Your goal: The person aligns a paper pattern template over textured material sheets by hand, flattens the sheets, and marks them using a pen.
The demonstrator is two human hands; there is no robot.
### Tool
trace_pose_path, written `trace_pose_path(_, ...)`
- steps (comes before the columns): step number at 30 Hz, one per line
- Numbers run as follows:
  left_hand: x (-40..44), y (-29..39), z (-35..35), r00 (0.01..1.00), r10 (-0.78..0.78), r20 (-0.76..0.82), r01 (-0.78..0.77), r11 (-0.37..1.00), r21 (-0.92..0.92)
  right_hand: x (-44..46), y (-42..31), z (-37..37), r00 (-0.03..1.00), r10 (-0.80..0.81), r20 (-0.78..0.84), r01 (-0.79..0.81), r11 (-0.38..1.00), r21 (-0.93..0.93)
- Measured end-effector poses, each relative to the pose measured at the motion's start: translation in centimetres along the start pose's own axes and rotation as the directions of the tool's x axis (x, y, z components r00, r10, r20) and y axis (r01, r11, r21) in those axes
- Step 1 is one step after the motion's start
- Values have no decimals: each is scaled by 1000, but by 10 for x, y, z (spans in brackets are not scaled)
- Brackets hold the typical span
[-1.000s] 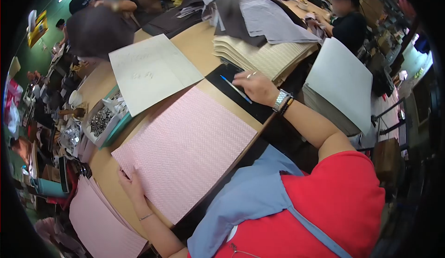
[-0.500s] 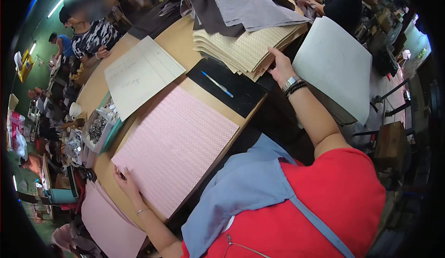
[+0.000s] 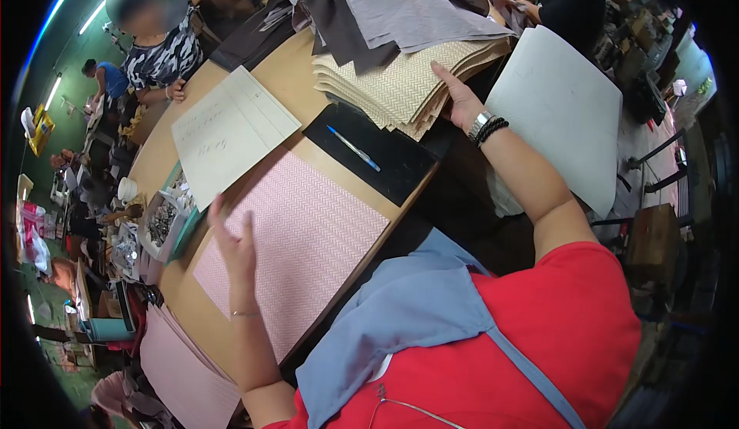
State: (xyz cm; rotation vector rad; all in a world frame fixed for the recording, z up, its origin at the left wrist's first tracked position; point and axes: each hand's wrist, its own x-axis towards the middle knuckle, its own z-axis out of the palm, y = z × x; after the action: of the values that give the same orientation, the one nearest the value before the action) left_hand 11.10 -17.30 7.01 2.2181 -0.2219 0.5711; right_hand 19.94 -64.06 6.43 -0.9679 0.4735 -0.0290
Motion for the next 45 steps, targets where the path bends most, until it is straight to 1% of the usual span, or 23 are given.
trace_pose_path(1,3,8,17,998,24,56,-20,998,-60,5,4,0,998,-63,1,63,998,-10)
trace_pose_path(3,2,33,42,982,60,177,-47,996,-79,19,13,-2,982,-189,12,189,981,-36)
trace_pose_path(6,-9,49,73,962,51,269,-3,984,-177,18,17,6,976,-203,-82,202,979,-26)
trace_pose_path(7,-14,50,81,954,55,295,6,979,-202,19,19,6,972,-229,-43,232,967,106)
trace_pose_path(8,-18,52,86,945,60,321,16,974,-227,23,17,5,978,-192,-83,204,962,183)
trace_pose_path(11,-28,64,95,876,-150,459,381,799,-466,15,2,8,980,-173,-95,194,930,312)
trace_pose_path(14,-23,62,108,790,-152,594,522,675,-521,33,5,-1,979,-188,-83,204,940,274)
trace_pose_path(15,-19,64,114,772,-123,623,533,660,-530,34,5,0,980,-177,-95,198,935,296)
trace_pose_path(19,11,102,143,533,-139,835,765,501,-405,12,-10,28,981,-193,-18,184,898,400)
trace_pose_path(22,42,109,189,391,-189,901,917,167,-363,-3,-18,46,980,-199,18,179,912,369)
trace_pose_path(23,56,106,202,385,-135,913,923,73,-378,3,-11,43,974,-216,61,180,914,364)
trace_pose_path(24,69,95,214,396,-60,916,915,-51,-399,-13,-10,50,981,-190,26,169,924,344)
trace_pose_path(26,84,127,199,574,-80,815,790,-207,-577,-32,0,50,986,-165,38,144,935,323)
trace_pose_path(27,90,132,201,636,-135,759,719,-253,-648,-43,6,53,986,-162,26,146,942,303)
trace_pose_path(28,96,118,207,627,-127,769,709,-315,-631,-52,12,55,988,-155,10,145,947,285)
trace_pose_path(29,101,104,211,599,-156,785,737,-276,-617,-54,22,52,988,-154,-20,155,964,215)
trace_pose_path(32,108,71,224,559,-232,796,782,-171,-599,-51,40,36,988,-142,66,130,978,166)
trace_pose_path(33,109,84,215,545,-268,795,782,-179,-596,-48,41,33,991,-129,31,119,965,233)
trace_pose_path(36,112,79,212,585,-190,788,794,-62,-605,-23,32,5,949,-315,-14,278,812,513)
trace_pose_path(37,110,82,210,595,-202,778,791,-21,-611,-21,20,0,945,-323,-62,304,786,539)
trace_pose_path(40,104,87,204,596,-144,790,799,3,-602,-6,-1,-8,958,-278,-76,282,854,437)
trace_pose_path(41,102,86,204,603,-160,782,795,31,-606,4,-3,-13,962,-255,-95,271,870,412)
trace_pose_path(45,90,100,180,643,-292,708,754,79,-652,-2,-15,-8,950,-309,41,259,856,447)
